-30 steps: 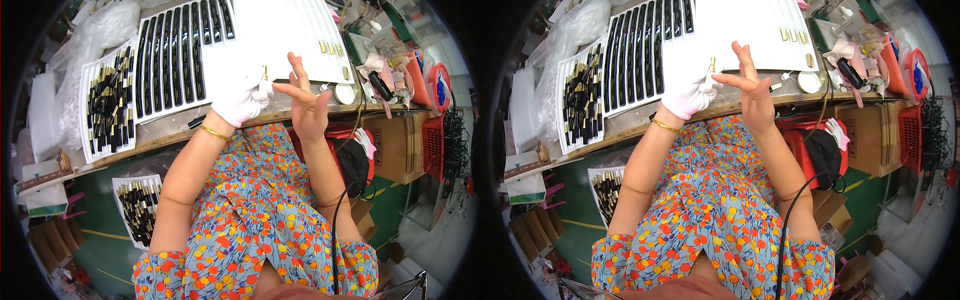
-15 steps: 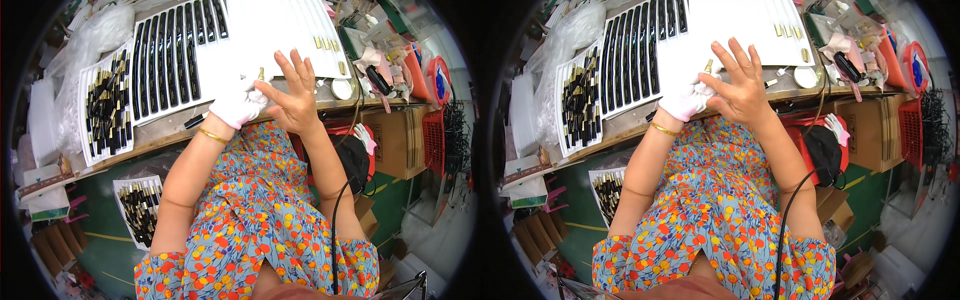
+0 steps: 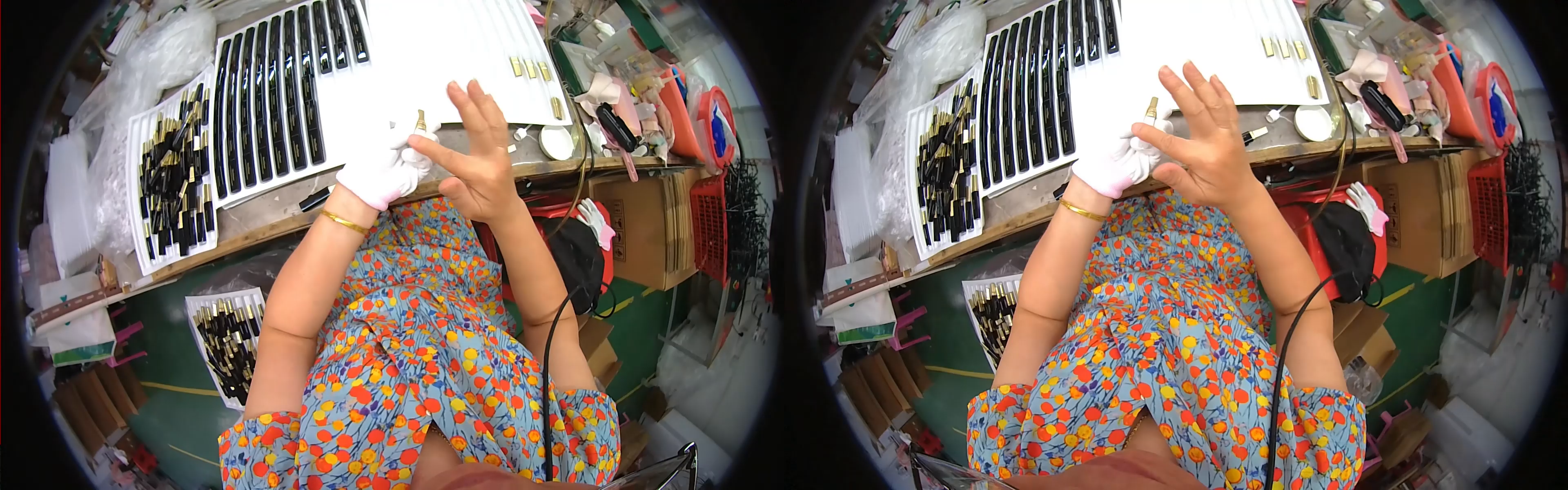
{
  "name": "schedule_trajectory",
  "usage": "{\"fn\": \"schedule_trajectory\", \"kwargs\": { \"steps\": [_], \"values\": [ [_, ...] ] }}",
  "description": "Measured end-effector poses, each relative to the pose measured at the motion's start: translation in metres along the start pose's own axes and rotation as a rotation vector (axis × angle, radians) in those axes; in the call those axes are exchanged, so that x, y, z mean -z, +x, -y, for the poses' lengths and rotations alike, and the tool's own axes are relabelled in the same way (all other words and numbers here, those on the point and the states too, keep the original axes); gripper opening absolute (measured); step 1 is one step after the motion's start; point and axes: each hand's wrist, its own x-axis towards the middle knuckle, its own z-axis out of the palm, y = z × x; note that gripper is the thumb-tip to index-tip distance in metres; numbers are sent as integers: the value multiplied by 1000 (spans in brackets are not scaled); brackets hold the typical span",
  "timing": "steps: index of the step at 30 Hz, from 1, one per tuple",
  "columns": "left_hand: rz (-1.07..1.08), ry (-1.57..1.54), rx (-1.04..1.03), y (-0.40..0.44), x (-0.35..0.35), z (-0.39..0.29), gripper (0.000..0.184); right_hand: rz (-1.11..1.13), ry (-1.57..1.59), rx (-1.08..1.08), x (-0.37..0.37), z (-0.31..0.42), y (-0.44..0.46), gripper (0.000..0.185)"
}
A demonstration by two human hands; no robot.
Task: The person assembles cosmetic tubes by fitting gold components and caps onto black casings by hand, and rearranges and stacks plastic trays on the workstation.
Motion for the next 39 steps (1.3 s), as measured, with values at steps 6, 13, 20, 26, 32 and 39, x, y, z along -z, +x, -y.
{"fn": "schedule_trajectory", "kwargs": {
  "steps": [6, 13, 20, 26, 32, 39],
  "values": [
    [-174, 127, -131, -6, -22, 7, 34, 72, -19, -1, -5, 0, 1, 50],
    [-145, 144, 240, -8, -13, -4, 23, -185, 423, -300, -8, -15, -1, 59],
    [-267, 875, 47, -8, -19, 19, 20, -233, 1713, -1056, -27, -50, -4, 59],
    [-233, 800, -95, -17, -16, 23, 18, -237, 2440, -1113, -16, -48, -7, 67],
    [-447, 1541, -446, -48, -20, -34, 19, -110, 2668, -612, 2, -52, -11, 68],
    [-773, 1685, -596, -86, 20, -88, 18, -11, 2635, -452, 11, -54, -10, 61]
  ]
}}
